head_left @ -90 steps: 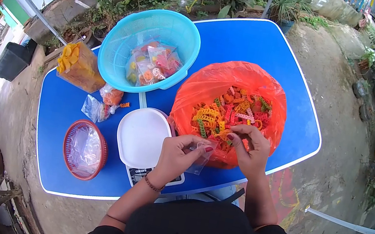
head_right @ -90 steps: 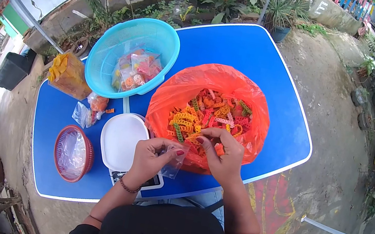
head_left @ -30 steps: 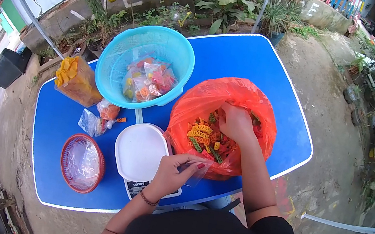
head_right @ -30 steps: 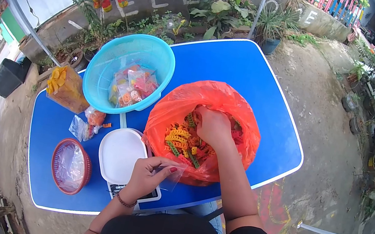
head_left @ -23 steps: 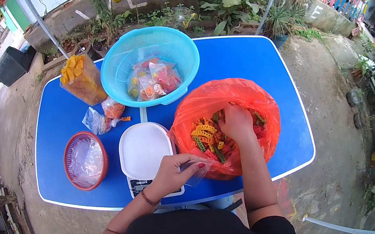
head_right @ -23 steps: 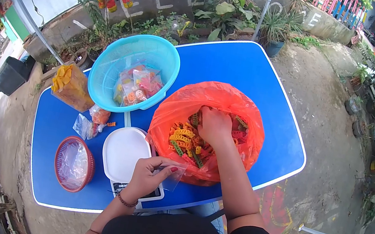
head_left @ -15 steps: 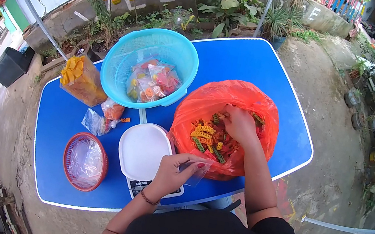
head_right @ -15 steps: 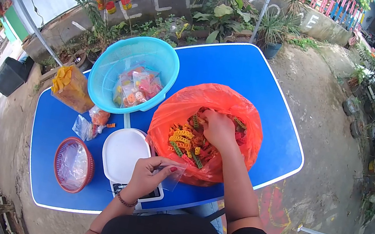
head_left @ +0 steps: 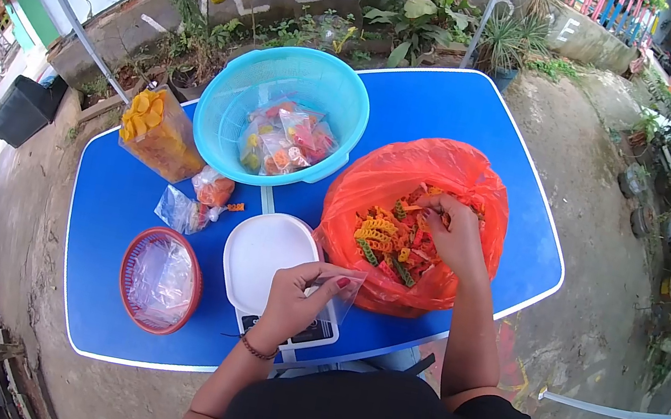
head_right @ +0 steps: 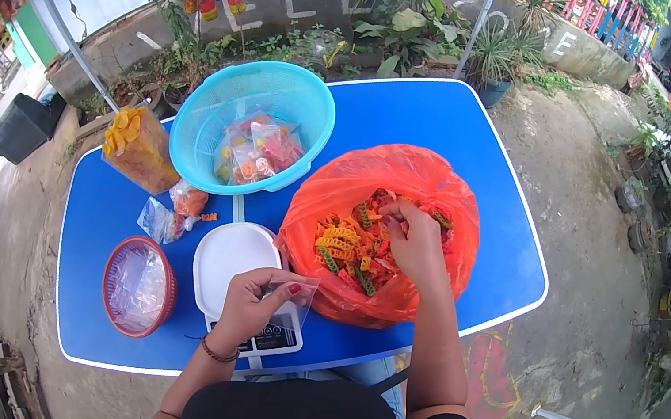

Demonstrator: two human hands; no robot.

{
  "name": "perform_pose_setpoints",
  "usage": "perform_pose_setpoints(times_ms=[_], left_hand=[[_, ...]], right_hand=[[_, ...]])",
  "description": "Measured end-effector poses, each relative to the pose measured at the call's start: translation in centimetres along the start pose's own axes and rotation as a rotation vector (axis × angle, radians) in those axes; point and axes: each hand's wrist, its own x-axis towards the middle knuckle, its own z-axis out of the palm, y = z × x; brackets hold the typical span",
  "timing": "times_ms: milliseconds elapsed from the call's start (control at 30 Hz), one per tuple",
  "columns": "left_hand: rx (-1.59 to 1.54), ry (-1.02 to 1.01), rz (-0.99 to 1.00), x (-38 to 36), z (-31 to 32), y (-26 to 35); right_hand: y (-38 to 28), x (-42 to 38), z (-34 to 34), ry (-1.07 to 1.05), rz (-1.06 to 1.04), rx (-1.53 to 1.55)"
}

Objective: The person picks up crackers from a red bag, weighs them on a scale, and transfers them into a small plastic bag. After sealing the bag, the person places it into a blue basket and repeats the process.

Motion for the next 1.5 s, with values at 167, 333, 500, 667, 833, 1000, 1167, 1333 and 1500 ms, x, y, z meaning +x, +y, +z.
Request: perform_pose_setpoints(times_ms=[167,333,500,667,833,1000,1167,1333,1500], left_hand=[[-0.037,0.027,-0.029,-0.7,-0.7,0.2],[-0.015,0.01,-0.017,-0.8,-0.8,0.0],[-0.024,0.002,-0.017,-0.8,-0.6,0.1],[-0.059,0.045,0.025,-1.4,-1.6,0.0],[0.002,0.192,0.018,-2.9,-4.4,0.1],[0.097,0.383,0.069,-5.0,-7.7,0.0],[0.103,0.527,0.053,-7.3,-9.7,0.0],[0.056,0.551,0.043,-8.9,-10.1,-0.6],[0.036,0.541,0.049,-8.5,-9.9,-0.6]], right_hand=[[-1.5,-2.0,-1.8,-0.144,0.057,-0.177],[-2.9,-3.7,-2.5,-0.299,0.082,-0.301],[0.2,-3.8,-1.4,-0.195,-0.107,-0.247],[-0.1,-3.1,-0.8,-0.02,-0.169,-0.203],[-5.4,-2.9,1.4,-0.218,-0.007,0.007],[-9.7,-3.9,8.4,-0.379,-0.42,0.181],[-10.0,-4.3,14.1,-0.532,-0.459,0.008],[-10.1,-4.5,15.4,-0.388,-0.489,-0.06],[-10.4,-4.4,14.9,-0.398,-0.497,-0.061]])
